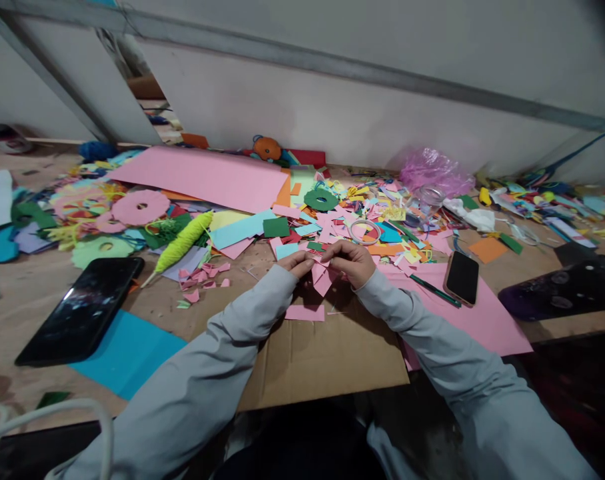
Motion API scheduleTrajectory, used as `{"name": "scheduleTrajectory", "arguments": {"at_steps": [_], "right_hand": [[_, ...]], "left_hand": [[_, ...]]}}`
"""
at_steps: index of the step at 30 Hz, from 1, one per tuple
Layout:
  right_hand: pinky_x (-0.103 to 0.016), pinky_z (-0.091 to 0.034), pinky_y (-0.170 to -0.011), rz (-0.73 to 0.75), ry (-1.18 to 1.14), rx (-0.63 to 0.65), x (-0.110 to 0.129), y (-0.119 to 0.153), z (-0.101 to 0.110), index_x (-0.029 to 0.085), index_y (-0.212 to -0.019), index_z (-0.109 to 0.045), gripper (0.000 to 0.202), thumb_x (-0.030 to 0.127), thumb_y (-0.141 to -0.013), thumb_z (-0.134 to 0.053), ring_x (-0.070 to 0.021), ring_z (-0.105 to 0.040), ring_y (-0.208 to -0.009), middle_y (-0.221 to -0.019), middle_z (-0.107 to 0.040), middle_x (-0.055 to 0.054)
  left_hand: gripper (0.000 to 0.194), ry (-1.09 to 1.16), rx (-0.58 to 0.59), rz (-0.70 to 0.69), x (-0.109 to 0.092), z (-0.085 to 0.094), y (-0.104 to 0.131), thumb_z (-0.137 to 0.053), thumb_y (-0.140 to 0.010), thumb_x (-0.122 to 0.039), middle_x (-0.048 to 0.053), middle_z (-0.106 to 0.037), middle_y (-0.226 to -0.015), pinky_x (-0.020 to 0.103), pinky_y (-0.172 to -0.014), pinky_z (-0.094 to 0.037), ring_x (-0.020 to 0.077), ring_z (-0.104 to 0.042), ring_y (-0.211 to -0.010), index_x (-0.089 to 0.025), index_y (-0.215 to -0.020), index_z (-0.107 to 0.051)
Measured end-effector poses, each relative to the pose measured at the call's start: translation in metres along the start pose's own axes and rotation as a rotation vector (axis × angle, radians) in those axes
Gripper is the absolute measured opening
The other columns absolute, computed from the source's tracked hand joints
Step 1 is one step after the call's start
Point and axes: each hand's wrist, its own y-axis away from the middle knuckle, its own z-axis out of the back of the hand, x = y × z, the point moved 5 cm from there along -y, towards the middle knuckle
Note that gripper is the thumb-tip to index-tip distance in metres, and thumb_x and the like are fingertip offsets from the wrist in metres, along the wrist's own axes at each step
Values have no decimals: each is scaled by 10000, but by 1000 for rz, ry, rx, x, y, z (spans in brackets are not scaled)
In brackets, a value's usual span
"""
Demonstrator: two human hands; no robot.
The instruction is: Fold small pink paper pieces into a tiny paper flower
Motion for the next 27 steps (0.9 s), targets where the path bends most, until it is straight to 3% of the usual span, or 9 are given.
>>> {"name": "scheduleTrajectory", "arguments": {"at_steps": [7, 13, 19, 23, 27], "right_hand": [[-289, -438, -705, 50, 76, 37, 4, 2, -2, 191, -686, -671, 119, 152, -645, -566, -141, -561, -701, -708, -630, -1], [-299, -450, -734, 96, 98, 54, 8, 3, -3, 188, -700, -670, 143, 128, -656, -548, -146, -575, -724, -714, -634, 0], [-321, -456, -809, -40, -94, 94, 1, 0, -4, 189, -903, -664, 230, 293, -698, -656, -175, -589, -885, -905, -662, -30], [-293, -472, -752, -109, -156, 68, -6, 0, -7, 185, -863, -637, 306, 358, -637, -750, -152, -582, -816, -854, -637, -21], [-258, -465, -627, -127, -138, -4, -10, 2, -6, 179, -808, -614, 327, 363, -602, -788, -126, -558, -693, -763, -608, -3]], "left_hand": [[366, -78, -15, -13, -3, 0, 2, -628, -725, -526, -28, -536, -490, 207, -431, -335, 91, -466, -428, -164, -776, -606], [354, -101, -26, -18, -2, 0, 2, -640, -713, -520, -47, -507, -461, 205, -412, -316, 87, -445, -404, -179, -693, -548], [326, -227, -111, -125, -3, 6, -2, -595, -761, -491, -52, -488, -476, 212, -454, -326, 87, -425, -441, -182, -677, -539], [309, -362, -148, -226, -4, 7, -2, -581, -779, -474, -47, -501, -529, 218, -514, -349, 92, -434, -509, -180, -685, -563], [337, -300, -57, -168, 2, 2, -3, -602, -749, -516, -35, -544, -569, 226, -522, -372, 102, -459, -532, -179, -748, -586]]}}
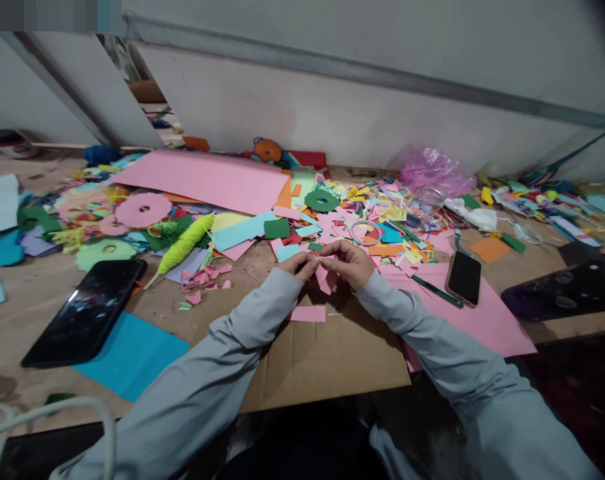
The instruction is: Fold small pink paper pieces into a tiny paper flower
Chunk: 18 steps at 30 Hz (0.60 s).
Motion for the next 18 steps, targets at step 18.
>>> {"name": "scheduleTrajectory", "arguments": {"at_steps": [18], "right_hand": [[-255, -454, -622, 42, 36, -20, 4, -1, 3, 182, -799, -618, 324, 405, -617, -768, -124, -540, -677, -754, -611, 2]], "left_hand": [[426, 302, 83, 144, 9, -4, -2, -799, -518, -484, -12, -584, -596, 229, -524, -413, 93, -502, -542, -155, -627, -552]]}}
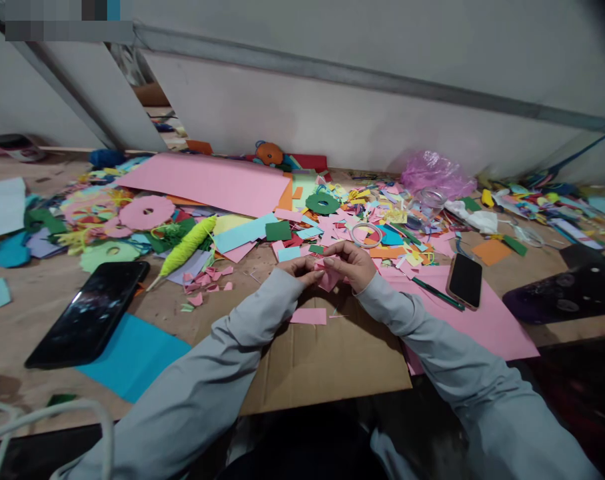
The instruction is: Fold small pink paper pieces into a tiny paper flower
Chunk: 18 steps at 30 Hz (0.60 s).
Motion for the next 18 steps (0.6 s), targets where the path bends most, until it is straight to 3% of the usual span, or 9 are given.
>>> {"name": "scheduleTrajectory", "arguments": {"at_steps": [6, 14, 18], "right_hand": [[-282, -464, -758, 58, 98, 40, 2, 2, -1, 208, -879, -645, 334, 365, -620, -785, -154, -574, -840, -900, -634, -16], [-283, -461, -768, 90, 137, 54, 3, 3, -1, 228, -908, -646, 366, 362, -607, -804, -162, -575, -866, -946, -632, -20], [-270, -461, -702, 69, 75, 57, 2, 2, -2, 207, -913, -631, 370, 365, -620, -791, -144, -564, -792, -915, -622, -18]], "left_hand": [[439, -42, -33, -47, 0, 3, -4, -797, -502, -485, -42, -532, -529, 204, -484, -356, 71, -451, -492, -161, -585, -513], [391, -48, -32, -22, -3, 3, 0, -776, -555, -448, -49, -523, -512, 205, -485, -341, 72, -438, -478, -164, -618, -515], [379, -53, -9, -9, -3, 3, -1, -763, -575, -450, -45, -528, -518, 205, -491, -345, 74, -452, -489, -160, -612, -521]]}}
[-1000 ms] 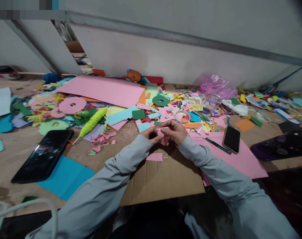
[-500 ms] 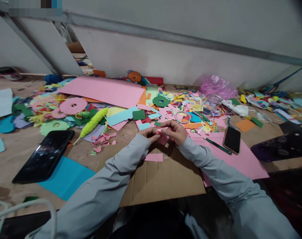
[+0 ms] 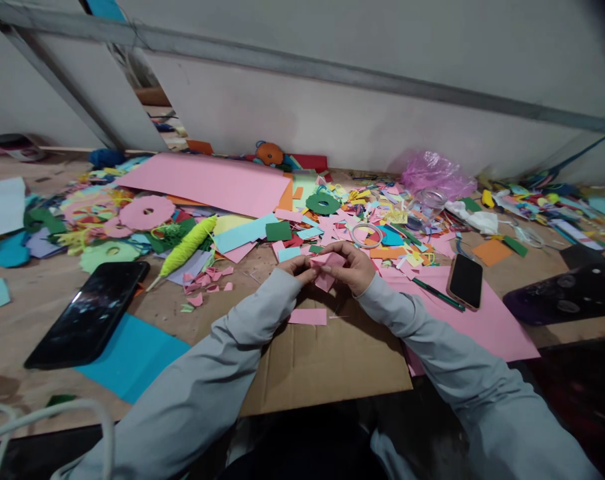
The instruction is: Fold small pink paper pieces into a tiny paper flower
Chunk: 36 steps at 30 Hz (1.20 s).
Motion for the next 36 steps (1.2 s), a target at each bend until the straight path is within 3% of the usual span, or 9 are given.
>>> {"name": "scheduleTrajectory", "arguments": {"at_steps": [6, 11, 19, 30, 36], "right_hand": [[-239, -439, -599, -50, -73, 1, -7, -1, -1, 196, -925, -602, 392, 351, -614, -784, -115, -537, -676, -829, -606, 1], [-253, -450, -651, 8, -22, 17, -6, 0, -1, 189, -946, -600, 370, 320, -639, -759, -127, -549, -737, -880, -610, -9], [-273, -450, -703, 51, -7, 6, -6, -1, -1, 200, -937, -602, 327, 272, -651, -745, -135, -552, -775, -894, -608, -2], [-273, -461, -674, -15, -74, -8, -10, -1, 0, 194, -936, -597, 386, 295, -608, -773, -149, -564, -778, -896, -614, -16], [-277, -463, -688, -1, -91, -26, -11, -3, 2, 195, -928, -602, 387, 312, -607, -783, -148, -569, -778, -905, -624, -18]], "left_hand": [[375, 24, -49, -47, 0, 2, 1, -748, -612, -465, -41, -572, -545, 212, -512, -393, 85, -504, -498, -167, -697, -538], [382, -4, -135, -29, -4, 3, 4, -749, -610, -483, -45, -567, -497, 202, -468, -365, 76, -487, -441, -164, -692, -554], [378, 81, -171, 17, -3, 3, 6, -784, -568, -457, -41, -600, -507, 198, -473, -388, 66, -486, -433, -154, -695, -596], [337, 96, -112, 27, -5, 4, 6, -752, -613, -440, -21, -620, -506, 185, -460, -396, 84, -535, -442, -160, -716, -595], [359, 55, -108, 53, -1, 6, 4, -708, -655, -497, -30, -595, -487, 180, -401, -355, 75, -478, -393, -170, -737, -584]]}}
